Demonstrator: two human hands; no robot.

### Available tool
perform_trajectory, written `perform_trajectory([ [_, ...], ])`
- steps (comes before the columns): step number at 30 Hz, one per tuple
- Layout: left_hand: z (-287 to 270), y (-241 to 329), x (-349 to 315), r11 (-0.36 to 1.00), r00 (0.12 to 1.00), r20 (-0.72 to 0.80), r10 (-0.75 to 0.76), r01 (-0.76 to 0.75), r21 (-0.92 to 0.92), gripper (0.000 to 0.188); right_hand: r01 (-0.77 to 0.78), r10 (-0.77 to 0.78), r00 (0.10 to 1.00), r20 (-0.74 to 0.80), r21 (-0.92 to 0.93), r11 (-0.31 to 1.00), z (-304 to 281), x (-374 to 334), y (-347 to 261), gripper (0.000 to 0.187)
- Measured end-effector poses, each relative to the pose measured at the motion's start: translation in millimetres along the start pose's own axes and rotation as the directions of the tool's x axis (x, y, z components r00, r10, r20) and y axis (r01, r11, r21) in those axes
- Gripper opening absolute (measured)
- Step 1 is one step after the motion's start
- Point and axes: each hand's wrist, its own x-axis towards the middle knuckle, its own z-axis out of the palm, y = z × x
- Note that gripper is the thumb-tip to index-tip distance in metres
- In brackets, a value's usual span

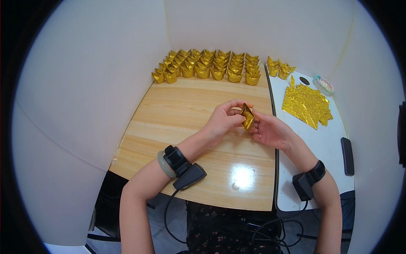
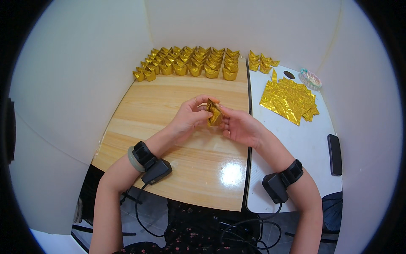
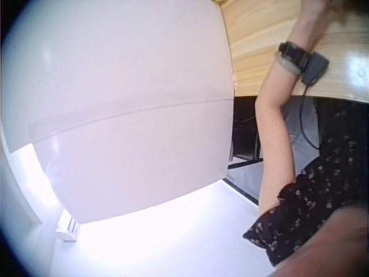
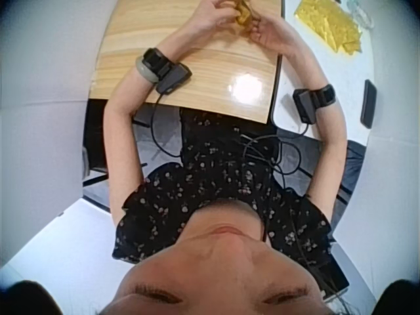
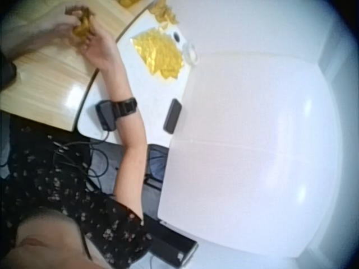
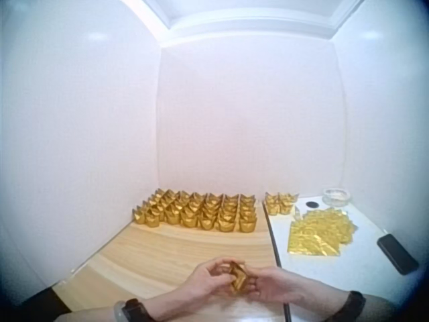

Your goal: Folding sheets of gold foil paper into traditional ingot shapes and placing them on a stack.

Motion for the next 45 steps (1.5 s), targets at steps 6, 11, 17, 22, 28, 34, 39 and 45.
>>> perform_trajectory([
  [6,5,2,0,0.999,0.997,-0.080,0.020,-0.016,0.050,0.027,0.154,-0.154,0.984,-0.092,-0.008,0.988,7,5,8,0.026],
  [11,-1,-5,4,0.996,0.990,-0.110,0.088,-0.085,0.038,0.026,0.202,-0.197,0.979,-0.061,0.102,0.974,11,8,15,0.026],
  [17,-5,-5,5,0.988,0.981,-0.155,0.119,-0.101,0.119,0.026,0.203,-0.201,0.979,-0.032,0.136,0.970,11,10,19,0.025],
  [22,-3,-5,5,0.984,0.976,-0.167,0.140,-0.118,0.131,0.025,0.223,-0.218,0.975,-0.047,0.141,0.965,13,9,19,0.024],
  [28,-6,-10,8,0.963,0.965,-0.185,0.186,-0.142,0.229,0.024,0.235,-0.234,0.972,-0.025,0.103,0.967,17,8,21,0.023],
  [34,0,-7,7,0.984,0.957,-0.255,0.139,-0.104,0.148,0.023,0.215,-0.209,0.976,-0.061,0.120,0.969,11,8,20,0.026],
  [39,-9,-16,8,0.914,0.925,-0.259,0.278,-0.172,0.366,0.023,0.210,-0.205,0.976,-0.067,0.066,0.976,12,9,18,0.027],
  [45,-6,-13,7,0.912,0.930,-0.212,0.300,-0.214,0.350,0.027,0.229,-0.228,0.970,-0.082,0.001,0.973,6,9,16,0.029],
])
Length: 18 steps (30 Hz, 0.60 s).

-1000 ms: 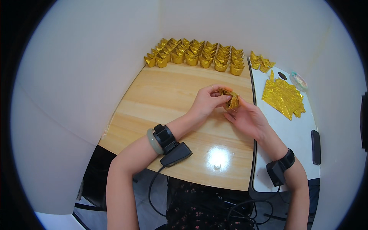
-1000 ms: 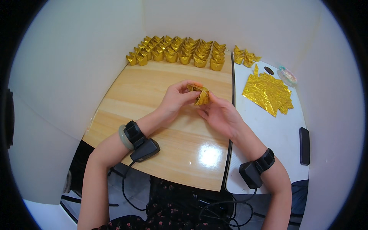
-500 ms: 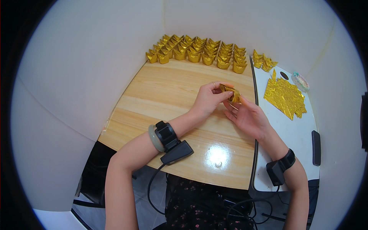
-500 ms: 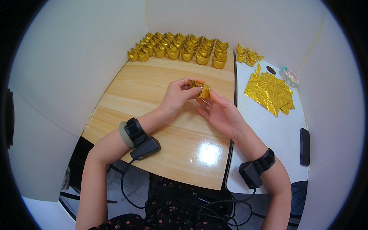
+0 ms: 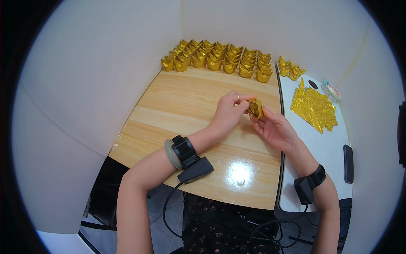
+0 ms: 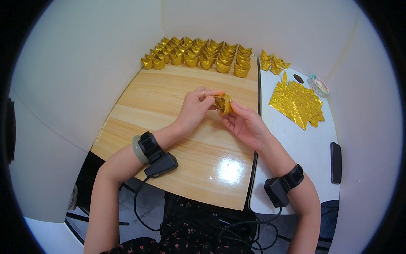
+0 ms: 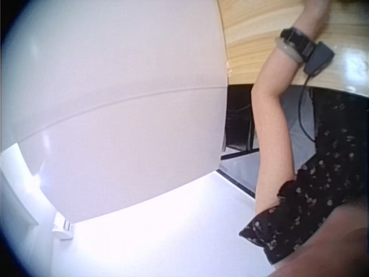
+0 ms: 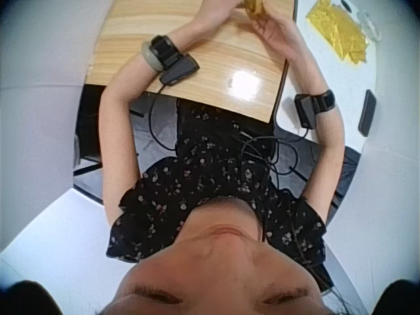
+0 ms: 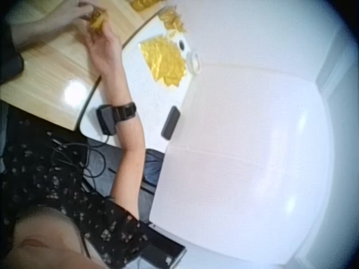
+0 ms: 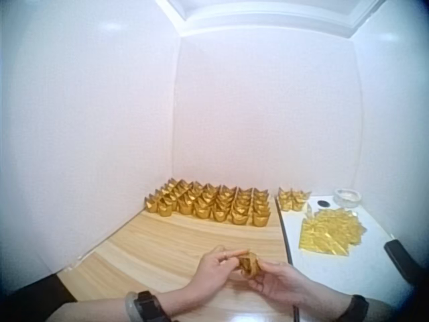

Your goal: Folding sheets of gold foil paper into traditional ingot shapes and placing them on a stack.

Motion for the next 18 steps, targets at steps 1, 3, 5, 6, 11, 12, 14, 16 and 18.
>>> perform_trajectory([
  [1,1,3,0,1.000,1.000,0.001,0.000,0.000,0.000,0.027,0.009,-0.010,1.000,-0.029,-0.016,1.000,1,-1,-1,0.030],
  [3,2,6,-1,0.997,0.999,0.001,-0.037,0.037,-0.062,0.027,-0.016,0.017,0.998,-0.065,0.005,1.000,3,-2,-4,0.031],
  [5,4,3,-2,0.999,0.999,-0.023,0.038,-0.037,0.007,0.025,-0.040,0.043,0.994,-0.100,0.029,0.999,1,-1,-6,0.031],
  [6,5,0,-1,0.991,0.993,-0.043,0.114,-0.111,0.076,0.024,-0.056,0.056,0.995,-0.080,0.002,0.998,-2,-2,-8,0.033],
  [11,-5,-3,1,0.945,0.999,-0.048,0.013,0.003,0.328,0.020,-0.200,0.144,0.973,-0.178,-0.351,0.915,7,-6,-28,0.037],
  [12,-6,-2,2,0.908,0.997,-0.059,-0.058,0.077,0.411,0.018,-0.158,-0.012,0.959,-0.282,-0.571,0.805,11,-6,-28,0.033],
  [14,-6,-2,1,0.878,0.999,-0.045,-0.030,0.048,0.476,0.018,-0.148,-0.192,0.919,-0.343,-0.755,0.639,11,-9,-28,0.030],
  [16,-6,-1,0,0.842,0.999,-0.034,-0.003,0.021,0.539,0.017,0.149,-0.532,0.845,0.053,-0.979,0.139,8,-14,-27,0.025],
  [18,-6,1,-2,0.761,0.997,0.033,0.072,-0.077,0.644,0.018,0.245,-0.509,0.824,0.250,-0.966,-0.078,14,-20,-29,0.028],
])
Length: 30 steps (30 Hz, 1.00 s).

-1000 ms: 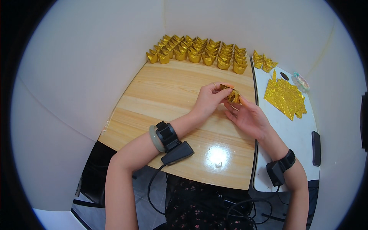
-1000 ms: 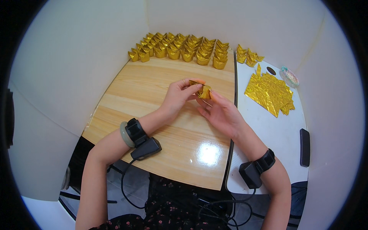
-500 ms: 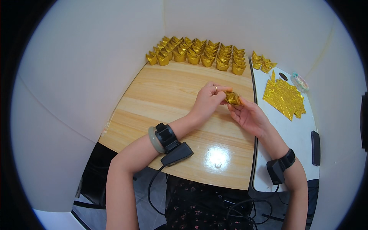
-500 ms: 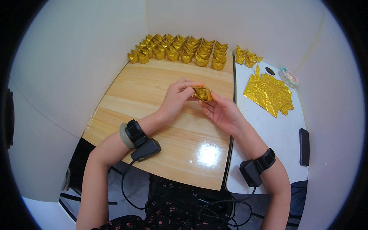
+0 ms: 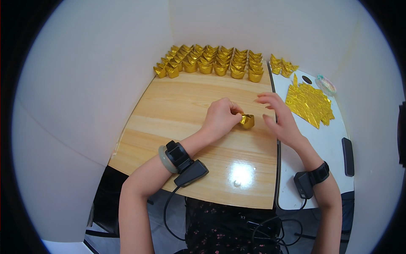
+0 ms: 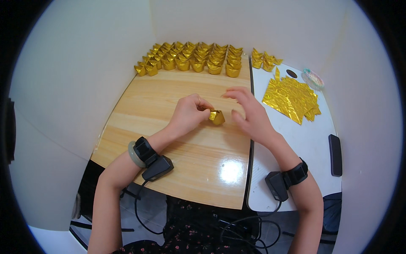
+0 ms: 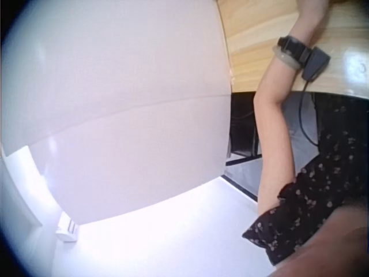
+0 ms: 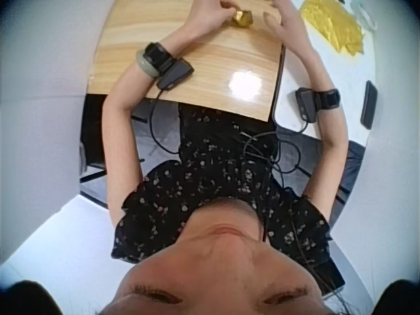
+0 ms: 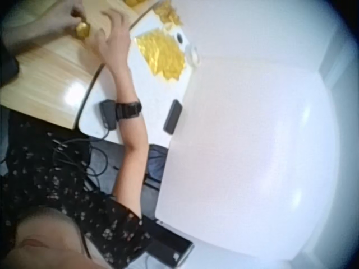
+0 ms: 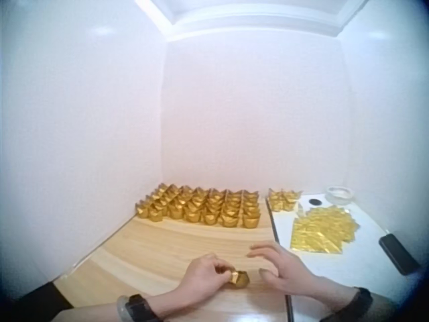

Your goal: Folding sheets of gold foil paper into traditional ingot shapes and placing them on a stack.

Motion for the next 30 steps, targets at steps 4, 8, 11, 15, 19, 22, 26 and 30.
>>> perform_trajectory([
  [4,-2,10,0,0.995,0.998,0.057,0.026,-0.031,0.091,0.019,0.276,-0.245,0.958,0.151,-0.238,0.931,0,0,-4,0.033],
  [8,-7,11,2,0.997,0.998,0.045,0.036,-0.033,-0.069,0.016,0.279,-0.253,0.959,0.130,-0.271,0.921,1,-1,-1,0.029],
  [11,-18,7,6,0.947,0.947,0.024,0.320,-0.320,0.038,0.018,0.300,-0.277,0.953,0.123,-0.275,0.913,-1,0,-3,0.029],
  [15,-28,12,8,0.775,0.831,0.155,0.534,-0.555,0.302,0.022,0.376,-0.344,0.926,0.157,-0.295,0.878,-1,1,-4,0.025],
  [19,-29,13,7,0.677,0.782,0.246,0.573,-0.620,0.396,0.020,0.434,-0.390,0.901,0.192,-0.385,0.814,2,1,1,0.024],
  [22,-31,13,10,0.583,0.709,0.286,0.645,-0.698,0.416,0.020,0.454,-0.410,0.891,0.196,-0.423,0.784,4,2,4,0.025],
  [26,-31,10,13,0.515,0.657,0.338,0.674,-0.746,0.423,0.023,0.440,-0.393,0.898,0.197,-0.432,0.788,7,2,7,0.025],
  [30,-27,4,11,0.605,0.690,0.249,0.680,-0.719,0.342,0.023,0.363,-0.321,0.931,0.172,-0.349,0.864,6,0,1,0.027],
])
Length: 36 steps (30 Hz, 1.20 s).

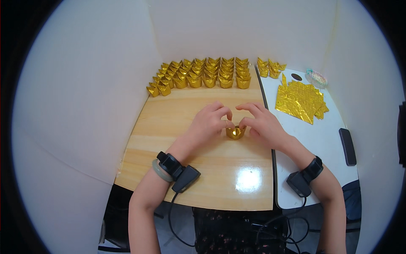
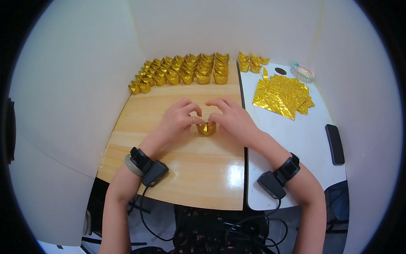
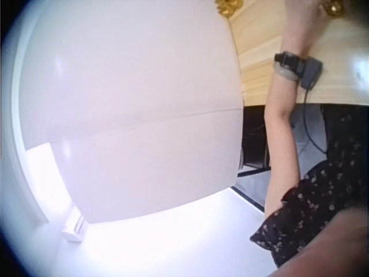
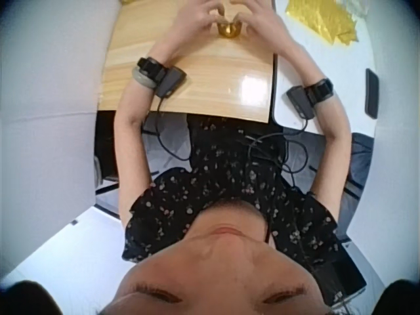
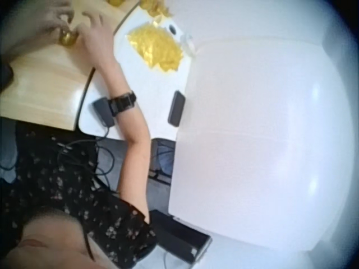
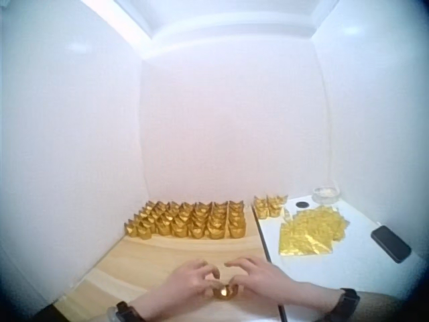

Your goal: Folding sheets of gold foil paper into traditional ingot shapes and placing them on a stack.

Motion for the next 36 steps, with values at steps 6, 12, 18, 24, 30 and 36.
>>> perform_trajectory([
  [6,1,3,0,0.996,0.998,-0.005,-0.055,0.054,-0.067,0.025,-0.016,0.017,1.000,-0.010,0.044,0.999,-2,0,2,0.030],
  [12,1,-5,-1,0.999,1.000,0.025,-0.020,0.020,-0.038,0.026,0.079,-0.081,0.996,-0.024,-0.090,0.993,0,3,8,0.024],
  [18,-2,-2,-1,0.998,0.998,0.061,-0.026,0.030,-0.060,0.020,0.070,-0.073,0.997,-0.017,-0.107,0.992,7,3,7,0.022],
  [24,6,-6,-3,0.964,0.988,-0.035,-0.151,0.140,-0.224,0.031,-0.039,0.039,0.999,0.000,-0.001,0.999,-7,1,-1,0.023],
  [30,11,-24,-12,0.775,0.794,-0.050,-0.606,0.574,-0.263,0.021,-0.156,0.135,0.984,0.111,0.198,0.968,-12,3,7,0.015],
  [36,27,-47,-19,0.518,0.717,0.318,-0.621,0.679,-0.520,0.014,-0.186,0.183,0.982,0.038,0.281,0.942,-24,48,35,0.008],
])
